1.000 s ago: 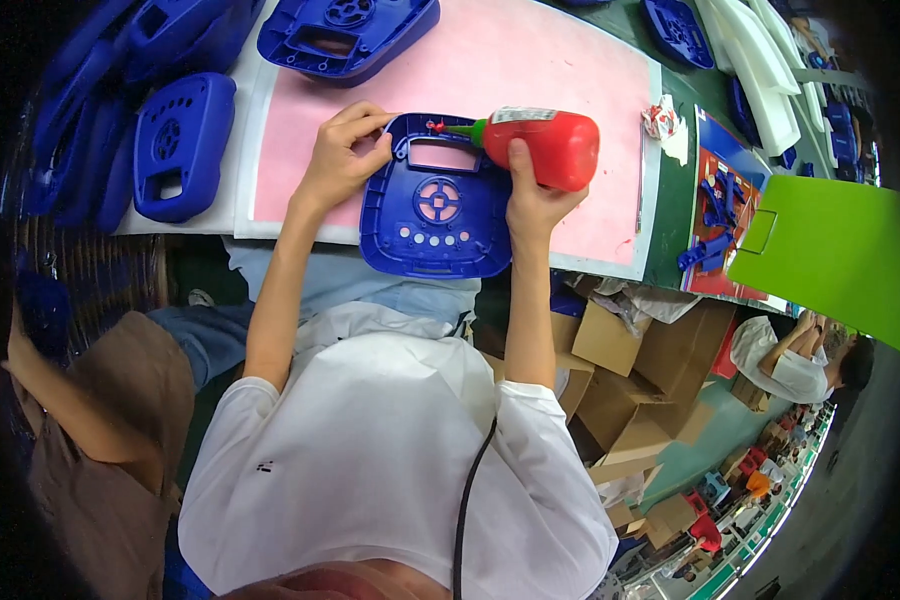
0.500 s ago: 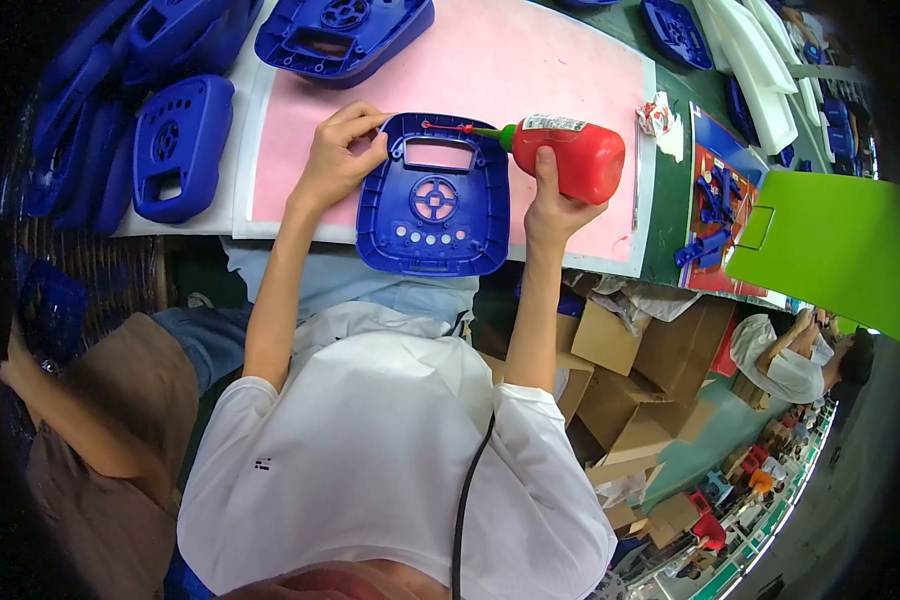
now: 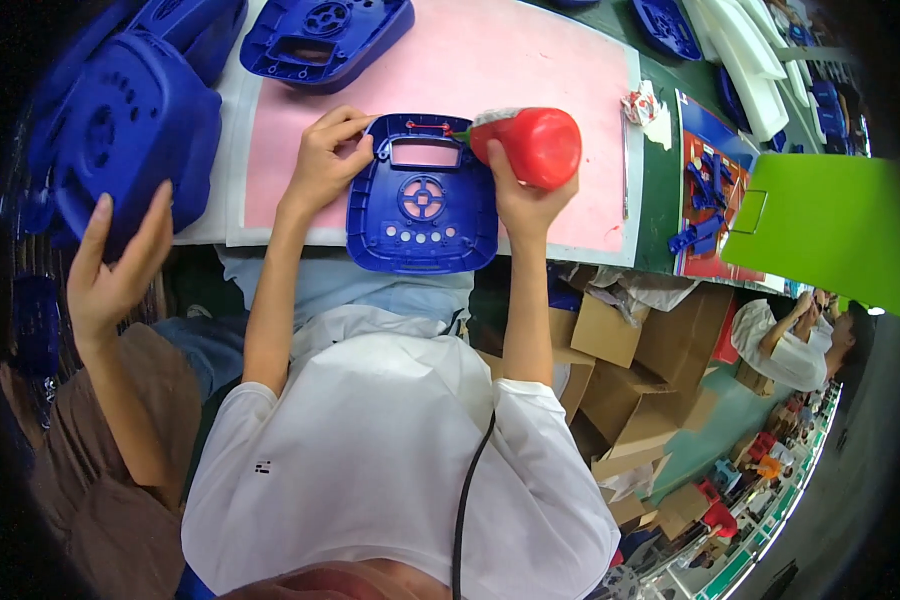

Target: The person assembles blue plastic device housings by applying glue from a bottle to the parts and joining them together by hand.

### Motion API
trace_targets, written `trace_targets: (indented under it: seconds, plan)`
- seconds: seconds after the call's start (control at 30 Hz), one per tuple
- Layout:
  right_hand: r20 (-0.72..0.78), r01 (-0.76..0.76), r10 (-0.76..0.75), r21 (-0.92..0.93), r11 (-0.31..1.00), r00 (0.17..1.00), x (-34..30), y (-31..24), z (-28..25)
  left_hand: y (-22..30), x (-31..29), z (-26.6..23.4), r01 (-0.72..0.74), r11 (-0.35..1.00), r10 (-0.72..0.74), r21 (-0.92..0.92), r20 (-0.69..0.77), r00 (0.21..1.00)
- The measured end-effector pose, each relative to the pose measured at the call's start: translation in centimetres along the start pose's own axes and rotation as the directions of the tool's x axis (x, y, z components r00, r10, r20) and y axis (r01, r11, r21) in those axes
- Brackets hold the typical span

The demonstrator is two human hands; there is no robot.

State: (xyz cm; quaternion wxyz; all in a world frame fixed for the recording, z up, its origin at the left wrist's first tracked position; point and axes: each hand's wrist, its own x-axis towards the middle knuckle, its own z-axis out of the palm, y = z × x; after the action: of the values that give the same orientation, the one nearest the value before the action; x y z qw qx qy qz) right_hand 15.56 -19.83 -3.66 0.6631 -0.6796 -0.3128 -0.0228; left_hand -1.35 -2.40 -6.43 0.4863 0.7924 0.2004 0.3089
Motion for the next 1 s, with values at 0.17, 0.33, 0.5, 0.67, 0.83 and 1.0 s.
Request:
trace_targets:
  seconds: [0.17,0.33,0.5,0.67,0.83,1.0]
  plan:
    - [-0.230,-0.177,0.266,0.344,0.922,0.936,1.5,0.1,1.0,-0.3,-0.1,0.0,-0.043,0.999,0.043,0.004,-0.014,0.999]
    - [-0.101,-0.493,0.730,0.675,0.549,0.676,3.8,0.1,-0.8,0.1,0.0,0.2,-0.007,1.000,0.006,-0.020,-0.020,1.000]
    - [0.555,-0.581,0.710,0.774,-0.251,0.433,6.6,0.2,-4.9,0.1,-0.2,0.4,0.000,1.000,0.000,-0.008,-0.008,1.000]
    - [0.187,-0.645,0.617,0.233,0.728,0.764,7.3,0.0,-6.9,-0.6,-0.3,0.2,0.037,0.999,-0.037,0.021,-0.005,0.999]
    - [0.254,-0.075,0.421,-0.777,0.625,0.871,5.3,1.4,-8.4,-0.6,-0.1,0.3,0.052,0.999,-0.052,0.005,0.019,0.998]
    - [0.060,-0.075,0.337,-0.925,0.373,0.939,5.2,0.5,-10.4,-0.2,-0.1,0.3,0.058,0.997,-0.060,0.040,0.031,0.998]
